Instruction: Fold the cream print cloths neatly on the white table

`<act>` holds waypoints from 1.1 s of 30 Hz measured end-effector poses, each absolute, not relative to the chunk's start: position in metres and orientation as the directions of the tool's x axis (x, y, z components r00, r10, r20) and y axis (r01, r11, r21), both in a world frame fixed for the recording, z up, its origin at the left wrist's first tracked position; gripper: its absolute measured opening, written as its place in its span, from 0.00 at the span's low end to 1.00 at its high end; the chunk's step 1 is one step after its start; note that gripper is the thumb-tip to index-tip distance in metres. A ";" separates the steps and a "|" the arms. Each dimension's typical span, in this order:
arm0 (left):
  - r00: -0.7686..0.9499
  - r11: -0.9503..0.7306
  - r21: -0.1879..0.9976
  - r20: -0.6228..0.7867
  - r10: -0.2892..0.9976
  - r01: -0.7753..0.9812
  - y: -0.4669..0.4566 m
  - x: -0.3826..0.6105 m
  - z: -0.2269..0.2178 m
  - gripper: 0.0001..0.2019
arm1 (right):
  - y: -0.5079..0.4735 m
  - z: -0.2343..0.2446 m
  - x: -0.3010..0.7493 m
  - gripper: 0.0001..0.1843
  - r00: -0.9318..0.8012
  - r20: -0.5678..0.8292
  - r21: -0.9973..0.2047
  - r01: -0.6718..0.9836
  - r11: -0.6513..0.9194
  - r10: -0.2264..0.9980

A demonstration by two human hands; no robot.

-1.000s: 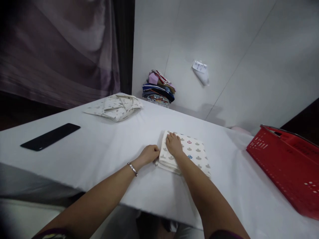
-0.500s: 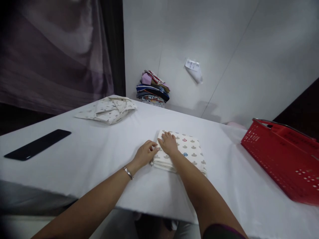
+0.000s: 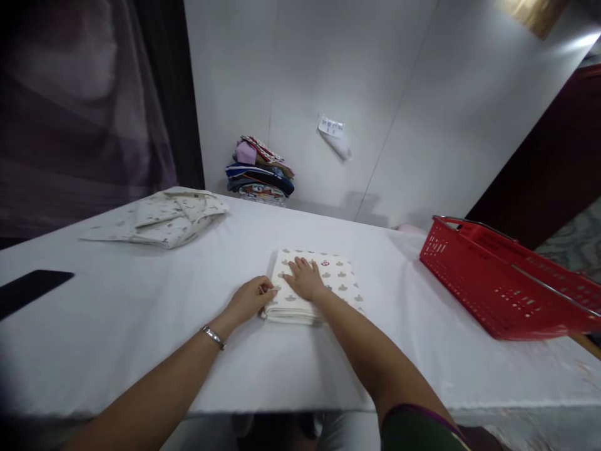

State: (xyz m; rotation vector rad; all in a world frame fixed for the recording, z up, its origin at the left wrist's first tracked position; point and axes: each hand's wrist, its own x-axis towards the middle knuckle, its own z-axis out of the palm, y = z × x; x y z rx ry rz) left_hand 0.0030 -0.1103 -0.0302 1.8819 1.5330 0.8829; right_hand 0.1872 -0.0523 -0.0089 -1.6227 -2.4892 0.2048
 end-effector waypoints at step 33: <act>0.218 -0.242 0.311 0.109 0.970 0.919 -0.067 0.052 -0.021 0.28 | -0.046 -0.014 0.348 0.04 0.180 -0.323 -0.934 0.100 -0.344 0.929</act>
